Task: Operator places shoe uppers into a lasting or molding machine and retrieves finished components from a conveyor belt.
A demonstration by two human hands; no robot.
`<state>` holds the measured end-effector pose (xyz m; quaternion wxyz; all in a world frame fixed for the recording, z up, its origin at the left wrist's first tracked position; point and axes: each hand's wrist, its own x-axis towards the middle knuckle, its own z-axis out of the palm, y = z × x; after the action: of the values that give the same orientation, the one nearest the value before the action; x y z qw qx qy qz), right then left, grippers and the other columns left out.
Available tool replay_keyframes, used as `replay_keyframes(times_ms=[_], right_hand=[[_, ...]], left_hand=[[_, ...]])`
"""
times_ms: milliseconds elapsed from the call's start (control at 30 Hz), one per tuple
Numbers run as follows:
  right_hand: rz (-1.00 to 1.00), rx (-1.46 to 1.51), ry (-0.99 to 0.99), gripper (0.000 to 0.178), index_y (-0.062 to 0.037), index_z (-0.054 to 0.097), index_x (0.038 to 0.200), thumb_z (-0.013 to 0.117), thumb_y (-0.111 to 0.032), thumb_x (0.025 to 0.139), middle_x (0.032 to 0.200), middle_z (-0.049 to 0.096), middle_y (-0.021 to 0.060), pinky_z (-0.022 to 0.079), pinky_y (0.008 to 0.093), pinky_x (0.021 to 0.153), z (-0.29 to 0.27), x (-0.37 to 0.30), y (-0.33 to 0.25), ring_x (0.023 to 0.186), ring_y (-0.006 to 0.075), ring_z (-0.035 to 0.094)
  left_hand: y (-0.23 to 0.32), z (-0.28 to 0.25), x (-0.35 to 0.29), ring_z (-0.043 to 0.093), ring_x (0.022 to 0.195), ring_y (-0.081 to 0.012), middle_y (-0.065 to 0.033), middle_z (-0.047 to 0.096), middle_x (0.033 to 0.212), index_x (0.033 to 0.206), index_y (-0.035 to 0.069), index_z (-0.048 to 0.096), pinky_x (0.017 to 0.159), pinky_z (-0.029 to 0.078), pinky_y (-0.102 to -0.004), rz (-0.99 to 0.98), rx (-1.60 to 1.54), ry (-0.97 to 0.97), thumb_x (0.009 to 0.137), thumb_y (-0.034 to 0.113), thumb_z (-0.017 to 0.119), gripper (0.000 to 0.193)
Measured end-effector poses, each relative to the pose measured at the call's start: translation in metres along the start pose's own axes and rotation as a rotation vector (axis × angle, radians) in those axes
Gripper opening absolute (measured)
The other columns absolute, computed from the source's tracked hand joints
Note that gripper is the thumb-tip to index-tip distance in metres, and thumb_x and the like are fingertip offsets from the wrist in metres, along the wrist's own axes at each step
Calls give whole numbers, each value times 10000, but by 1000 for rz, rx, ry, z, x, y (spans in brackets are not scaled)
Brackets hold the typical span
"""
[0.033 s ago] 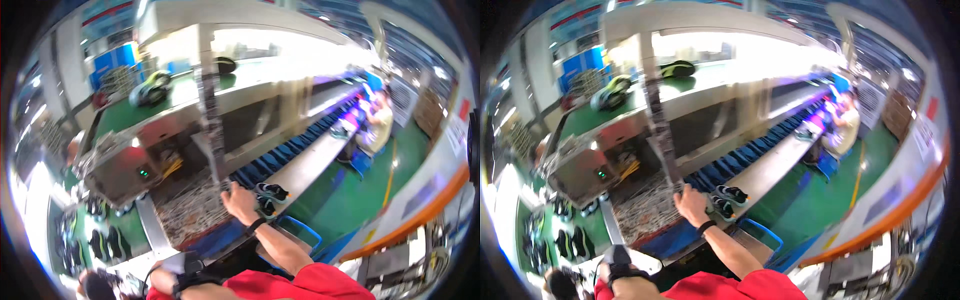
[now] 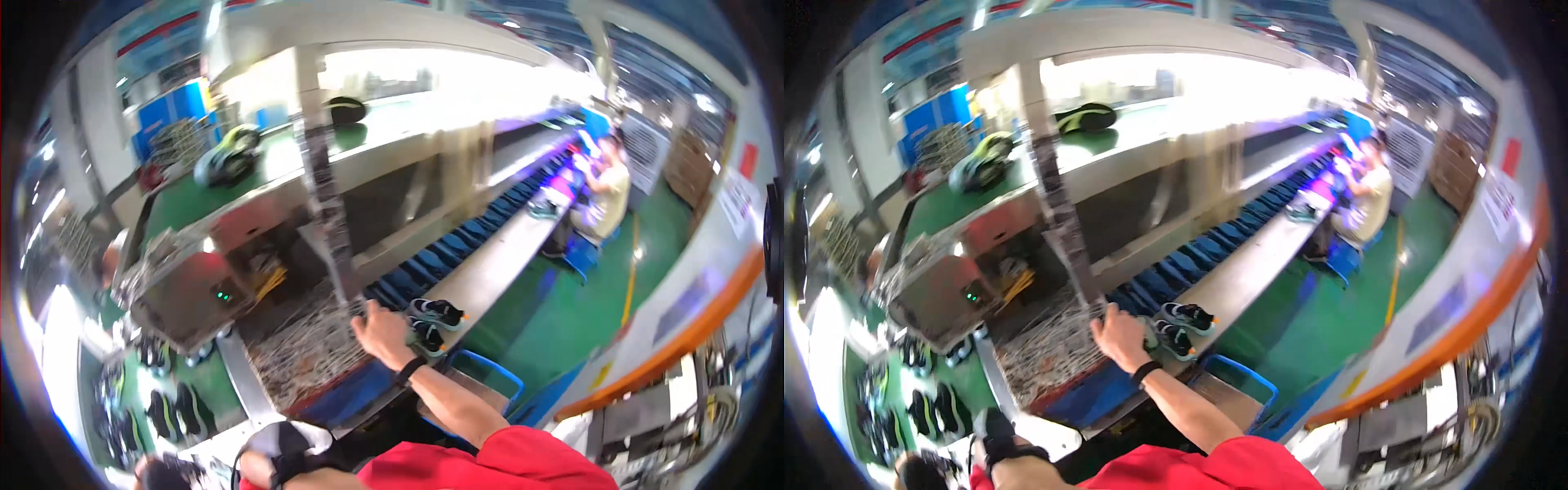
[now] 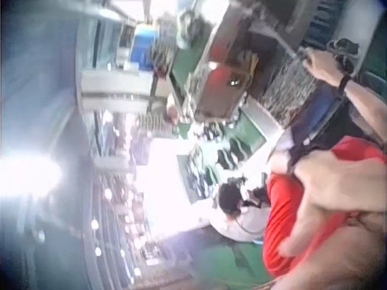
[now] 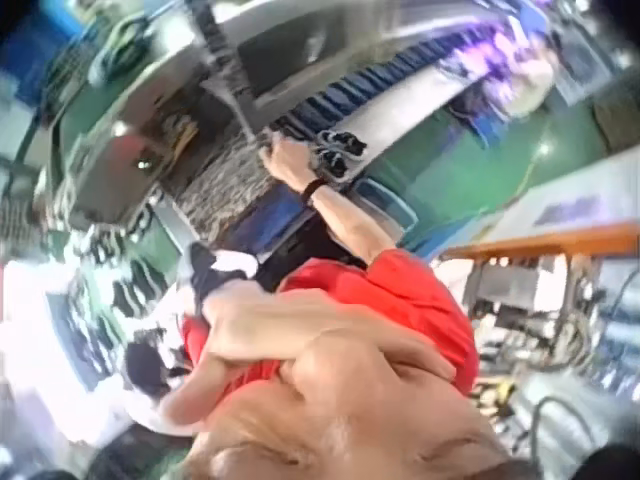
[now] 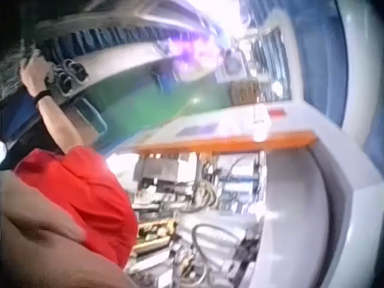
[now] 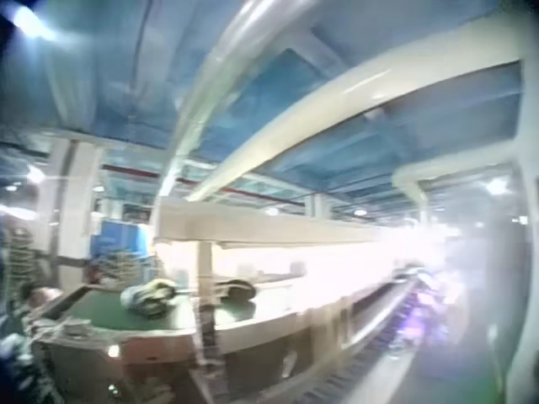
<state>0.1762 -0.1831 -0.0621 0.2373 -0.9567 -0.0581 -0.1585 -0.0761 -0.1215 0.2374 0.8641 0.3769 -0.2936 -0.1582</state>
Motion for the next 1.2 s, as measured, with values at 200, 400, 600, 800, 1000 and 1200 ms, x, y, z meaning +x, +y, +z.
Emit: replay_keyframes(times_ms=[200, 400, 600, 800, 1000, 1200], right_hand=[[-75, 92, 3, 450, 2, 534, 1024, 567, -426, 892, 770, 663, 210, 536, 484, 589, 14, -1, -9, 669, 387, 669], [-3, 49, -44, 442, 4, 541, 1042, 559, -412, 895, 762, 669, 230, 534, 506, 637, 1, 3, -6, 692, 399, 671], [-32, -22, 35, 443, 21, 550, 1087, 540, -382, 904, 781, 664, 233, 526, 507, 610, -5, 4, 11, 681, 392, 663], [-132, -30, 82, 487, -21, 530, 1182, 582, -404, 885, 890, 662, 224, 531, 496, 643, 17, 2, -10, 736, 395, 661], [24, 176, 62, 493, 6, 539, 1244, 647, -272, 851, 1034, 662, 230, 491, 473, 828, -4, -1, 6, 957, 407, 631], [-7, 259, 177, 451, 13, 582, 1207, 689, -175, 812, 1088, 655, 227, 486, 459, 864, 0, -7, -1, 998, 407, 623]], left_hand=[[-30, -38, 8, 701, 786, -380, -421, 612, 969, 1084, -329, 448, 956, 512, -398, 315, -109, -276, 910, 584, 529, 934], [-50, -46, 10, 699, 772, -385, -433, 607, 938, 1103, -331, 424, 976, 501, -407, 681, -321, -448, 901, 595, 537, 955], [-28, -83, 15, 601, 1064, -456, -455, 477, 1222, 1264, -300, 339, 881, 530, -457, 692, -169, -619, 712, 789, 602, 1249], [69, -144, 14, 640, 965, -450, -388, 591, 1079, 1175, -251, 473, 823, 548, -470, 483, 534, -697, 816, 643, 656, 981], [170, -278, 82, 565, 1189, -217, -163, 633, 1236, 1312, -20, 552, 975, 445, -343, 210, 1598, 200, 996, 410, 478, 538], [259, -424, 119, 502, 1274, -382, -297, 521, 1340, 1364, -87, 450, 1053, 396, -423, -77, 2282, 711, 866, 631, 580, 883]])
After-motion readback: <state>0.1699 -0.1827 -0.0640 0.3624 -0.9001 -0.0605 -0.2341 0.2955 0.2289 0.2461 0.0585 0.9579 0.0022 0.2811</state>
